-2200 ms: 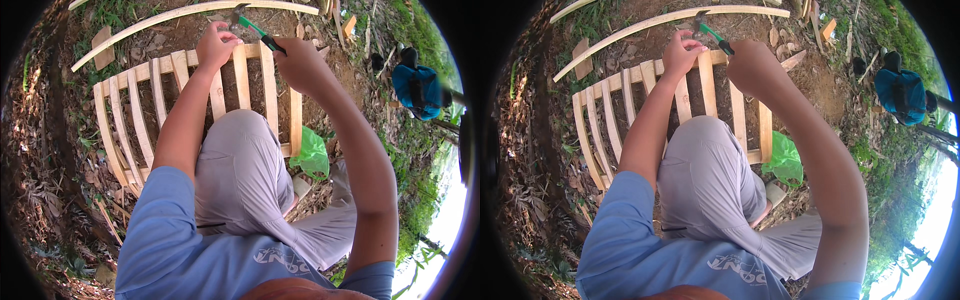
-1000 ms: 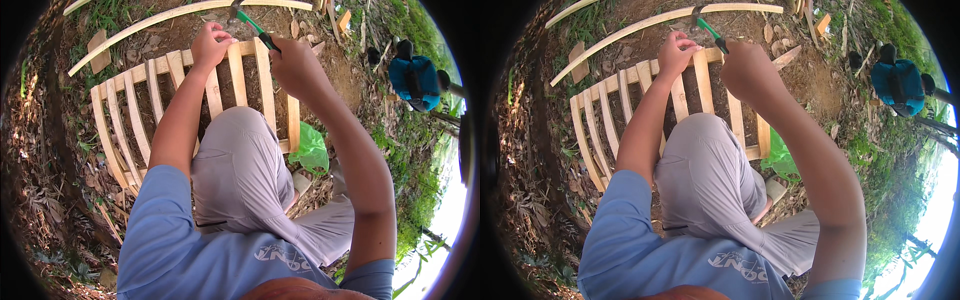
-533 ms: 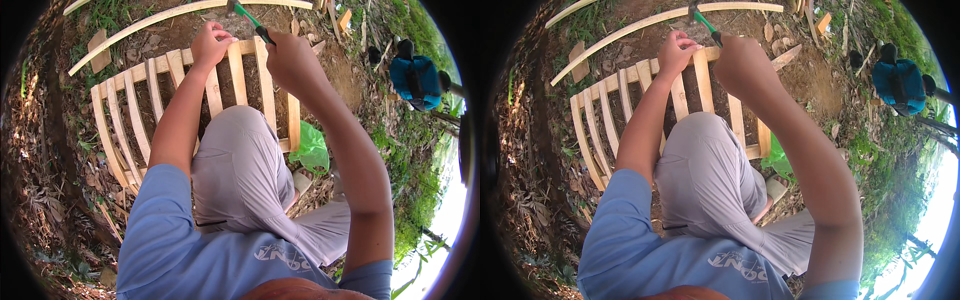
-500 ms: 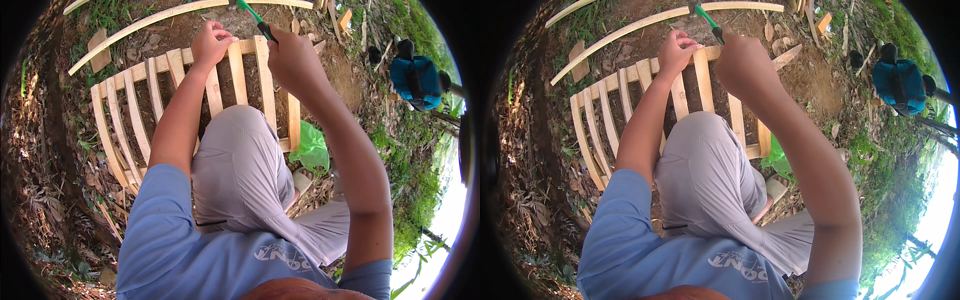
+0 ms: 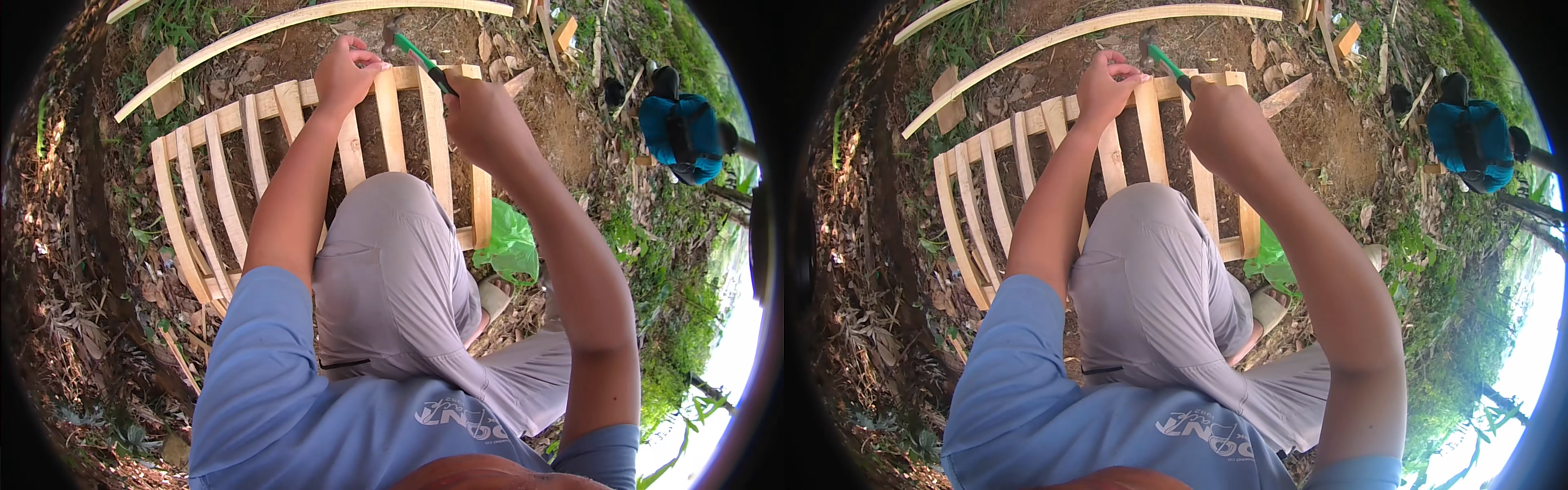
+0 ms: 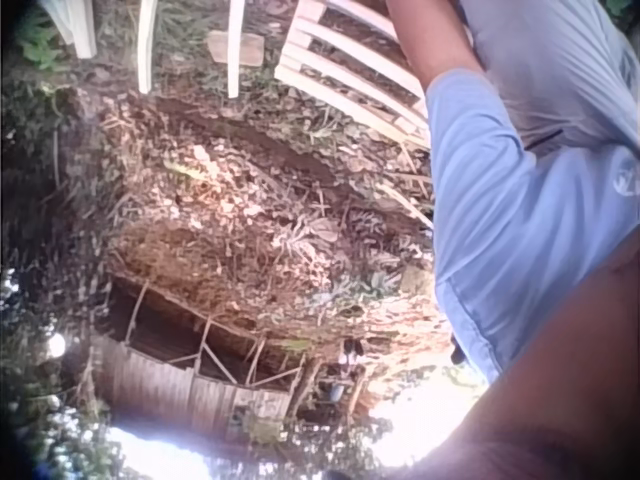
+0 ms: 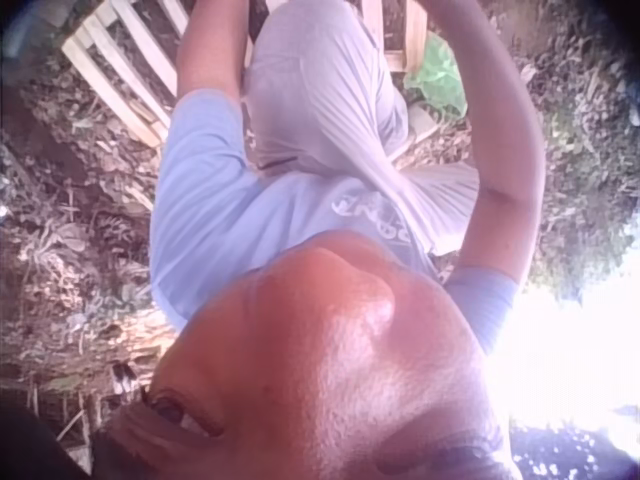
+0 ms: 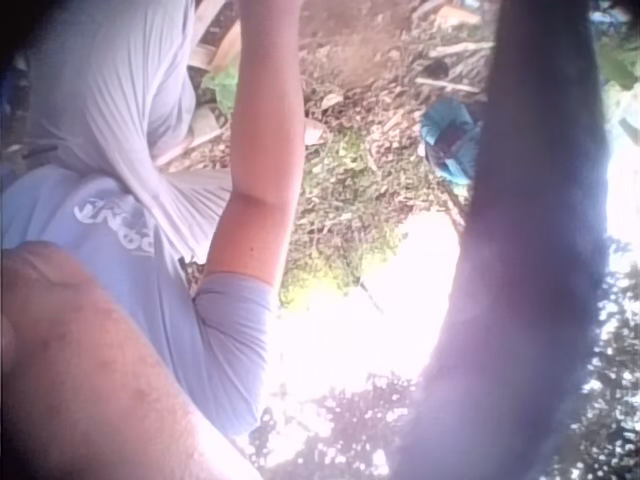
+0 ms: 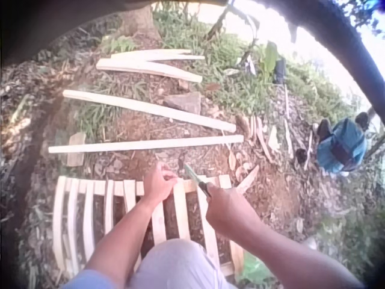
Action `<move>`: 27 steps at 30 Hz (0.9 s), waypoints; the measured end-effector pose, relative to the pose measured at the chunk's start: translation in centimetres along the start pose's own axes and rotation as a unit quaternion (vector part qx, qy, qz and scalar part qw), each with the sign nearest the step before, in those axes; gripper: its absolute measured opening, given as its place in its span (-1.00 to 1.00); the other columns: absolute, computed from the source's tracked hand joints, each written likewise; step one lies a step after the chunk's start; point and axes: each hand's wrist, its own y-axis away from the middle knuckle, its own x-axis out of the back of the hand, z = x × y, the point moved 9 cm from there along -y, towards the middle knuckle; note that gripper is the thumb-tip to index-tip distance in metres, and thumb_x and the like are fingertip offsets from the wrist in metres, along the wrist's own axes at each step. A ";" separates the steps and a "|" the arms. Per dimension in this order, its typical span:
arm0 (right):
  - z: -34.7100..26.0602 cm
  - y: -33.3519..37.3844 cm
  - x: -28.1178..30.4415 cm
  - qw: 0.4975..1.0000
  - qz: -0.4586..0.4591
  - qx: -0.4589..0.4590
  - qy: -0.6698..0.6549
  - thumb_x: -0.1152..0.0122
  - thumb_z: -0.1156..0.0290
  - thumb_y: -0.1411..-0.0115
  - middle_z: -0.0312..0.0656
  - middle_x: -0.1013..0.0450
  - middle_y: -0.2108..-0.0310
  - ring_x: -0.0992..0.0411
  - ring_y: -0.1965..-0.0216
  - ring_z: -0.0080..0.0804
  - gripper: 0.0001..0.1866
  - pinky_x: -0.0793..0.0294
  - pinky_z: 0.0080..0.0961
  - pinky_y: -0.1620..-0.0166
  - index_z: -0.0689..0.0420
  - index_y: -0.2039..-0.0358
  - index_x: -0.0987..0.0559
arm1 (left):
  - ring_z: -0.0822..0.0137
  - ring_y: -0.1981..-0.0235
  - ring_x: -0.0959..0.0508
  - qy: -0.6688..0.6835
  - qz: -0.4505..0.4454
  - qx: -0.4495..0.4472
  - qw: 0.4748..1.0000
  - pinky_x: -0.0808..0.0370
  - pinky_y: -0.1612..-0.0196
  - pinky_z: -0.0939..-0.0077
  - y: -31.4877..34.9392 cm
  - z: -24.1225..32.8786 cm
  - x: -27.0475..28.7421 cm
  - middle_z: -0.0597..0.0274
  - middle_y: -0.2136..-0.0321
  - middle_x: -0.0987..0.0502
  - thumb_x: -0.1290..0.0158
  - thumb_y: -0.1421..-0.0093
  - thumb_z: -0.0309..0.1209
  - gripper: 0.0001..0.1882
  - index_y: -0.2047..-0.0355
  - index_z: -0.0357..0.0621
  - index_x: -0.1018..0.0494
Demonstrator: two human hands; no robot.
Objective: The person sits on the ground and assembles a wooden slatted frame. They align the slats, retrieve nails from a green plastic bag, and use a hammer to fasten the pieces together.
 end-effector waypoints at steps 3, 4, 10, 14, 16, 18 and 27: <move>-1.2 0.8 3.0 0.993 0.087 -0.012 -0.084 -0.06 0.49 -0.41 0.19 -0.64 0.41 -0.67 0.37 0.18 -0.64 -0.65 0.01 0.26 0.33 -0.15 -0.57 | 0.35 0.19 -0.71 -0.005 0.001 0.001 1.000 -0.56 0.03 0.38 0.2 -0.2 0.2 0.41 0.23 -0.80 -0.49 -0.10 -0.10 -0.35 -0.03 -0.18 -0.45; -1.4 1.1 3.5 0.989 0.111 -0.002 -0.093 -0.06 0.50 -0.41 0.21 -0.64 0.40 -0.66 0.36 0.17 -0.66 -0.65 0.01 0.24 0.33 -0.12 -0.58 | 0.35 0.19 -0.70 -0.004 0.000 0.000 1.000 -0.56 0.04 0.38 0.1 0.1 0.2 0.41 0.23 -0.80 -0.49 -0.10 -0.11 -0.35 -0.03 -0.18 -0.45; -0.8 0.7 0.4 0.998 0.029 0.008 -0.048 -0.10 0.45 -0.42 0.19 -0.62 0.42 -0.65 0.34 0.20 -0.70 -0.63 0.06 0.23 0.33 -0.08 -0.55 | 0.36 0.20 -0.70 -0.015 -0.004 0.011 1.000 -0.55 0.07 0.36 0.3 -0.2 0.1 0.41 0.24 -0.80 -0.49 -0.10 -0.09 -0.36 -0.02 -0.18 -0.46; -1.5 1.3 2.0 0.992 0.093 0.000 -0.089 -0.08 0.43 -0.45 0.18 -0.62 0.43 -0.65 0.35 0.19 -0.69 -0.63 0.07 0.23 0.34 -0.10 -0.54 | 0.36 0.18 -0.70 -0.021 0.011 -0.009 1.000 -0.56 0.05 0.36 0.1 -0.1 0.1 0.41 0.24 -0.80 -0.49 -0.10 -0.09 -0.36 -0.01 -0.17 -0.46; -1.1 1.0 0.6 0.997 0.053 -0.002 -0.056 -0.08 0.43 -0.45 0.19 -0.62 0.41 -0.66 0.34 0.19 -0.68 -0.63 0.06 0.22 0.33 -0.12 -0.54 | 0.34 0.18 -0.70 -0.009 0.001 0.003 1.000 -0.56 0.04 0.35 0.2 0.4 0.1 0.40 0.24 -0.80 -0.50 -0.09 -0.08 -0.36 -0.01 -0.17 -0.46; -0.6 0.9 0.1 0.998 0.015 -0.011 -0.054 -0.08 0.43 -0.45 0.19 -0.62 0.41 -0.66 0.34 0.19 -0.67 -0.64 0.06 0.21 0.32 -0.13 -0.54 | 0.33 0.19 -0.71 -0.015 -0.003 0.010 1.000 -0.56 0.03 0.34 0.2 0.6 0.1 0.40 0.25 -0.80 -0.51 -0.08 -0.09 -0.35 -0.01 -0.17 -0.46; 0.6 6.4 5.1 0.972 0.147 -0.048 -0.176 -0.13 0.47 -0.43 0.26 -0.58 0.41 -0.62 0.32 0.26 -0.63 -0.54 0.03 0.26 0.33 -0.19 -0.54 | 0.03 -0.22 -0.48 -0.034 0.047 -0.224 0.973 -0.42 -0.32 0.07 4.7 6.3 2.1 0.07 0.00 -0.52 -0.36 -0.26 -0.08 -0.46 -0.02 -0.18 -0.46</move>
